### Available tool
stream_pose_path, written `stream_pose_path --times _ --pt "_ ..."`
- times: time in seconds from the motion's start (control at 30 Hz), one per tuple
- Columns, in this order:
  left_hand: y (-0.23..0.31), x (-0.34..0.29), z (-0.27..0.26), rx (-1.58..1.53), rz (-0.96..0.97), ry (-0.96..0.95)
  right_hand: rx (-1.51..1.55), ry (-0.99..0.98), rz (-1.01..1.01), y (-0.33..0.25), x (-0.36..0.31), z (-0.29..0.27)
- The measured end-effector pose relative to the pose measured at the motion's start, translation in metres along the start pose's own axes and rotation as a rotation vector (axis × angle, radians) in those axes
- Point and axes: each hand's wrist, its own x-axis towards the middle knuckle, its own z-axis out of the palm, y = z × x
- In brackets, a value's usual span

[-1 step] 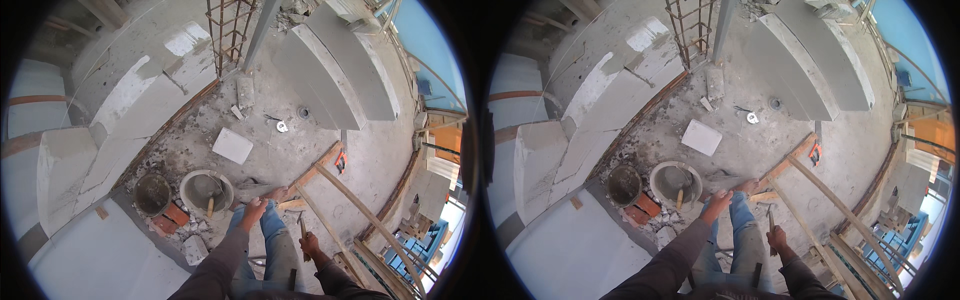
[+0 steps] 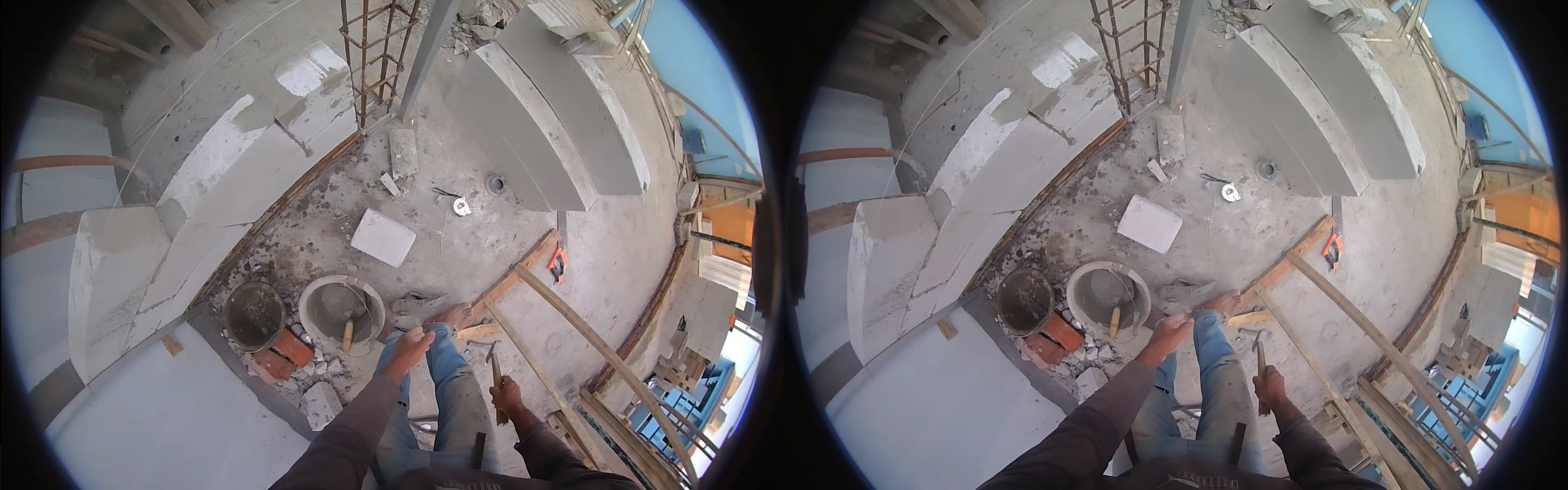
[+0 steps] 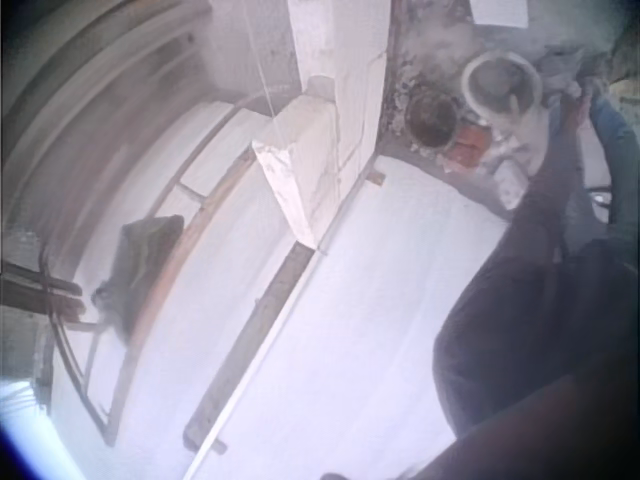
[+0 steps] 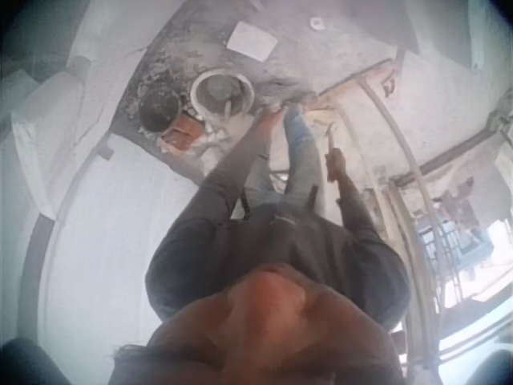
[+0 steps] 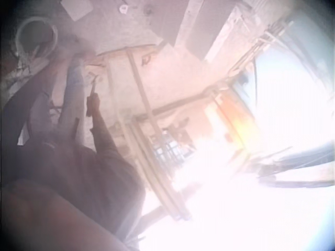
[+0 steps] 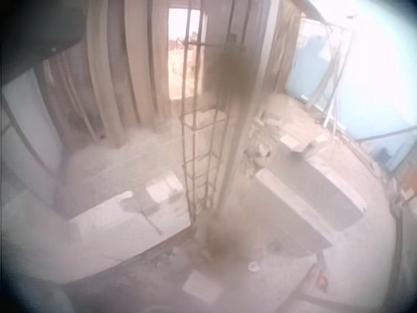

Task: The person applies mortar to white blocks using a trowel, places them on a low wall, and taps them into position. The person also measures and cuts a block with a hand saw.

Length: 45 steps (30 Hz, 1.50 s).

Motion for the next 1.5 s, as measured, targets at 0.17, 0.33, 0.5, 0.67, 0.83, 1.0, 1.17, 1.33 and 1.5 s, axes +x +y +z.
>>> stream_pose_path --times 0.17,0.33,0.5,0.67,0.83,1.0,1.17,1.33,1.5 --pt "-0.005 -0.148 -0.160 0.241 -0.031 0.350 0.333 -0.082 -0.105 -0.086 -0.067 -0.018" --pt "0.122 -0.305 -0.310 0.210 0.435 1.348 0.826 -0.455 -0.256 -0.232 -0.121 -0.012" --pt "0.265 -0.420 -0.420 0.591 0.640 1.806 0.626 -0.797 -0.396 -0.387 -0.125 0.015" --pt "0.326 -0.443 -0.516 0.764 0.034 1.622 1.303 -0.532 -0.800 -0.520 -0.115 -0.019" --pt "0.312 -0.431 -0.555 0.699 -0.198 1.364 1.889 0.054 -0.664 -0.647 -0.182 -0.095" --pt "0.300 -0.426 -0.557 0.742 -0.332 1.293 0.943 -0.624 -0.672 -0.668 -0.245 0.081" --pt "0.299 -0.425 -0.554 0.769 -0.365 1.314 0.628 -0.933 -0.610 -0.633 -0.155 0.146" --pt "0.294 -0.423 -0.550 0.709 -0.337 1.334 1.488 -0.194 -0.504 -0.669 -0.169 -0.003" --pt "0.296 -0.422 -0.549 0.692 -0.343 1.347 1.173 -0.293 -0.458 -0.680 -0.238 0.073"
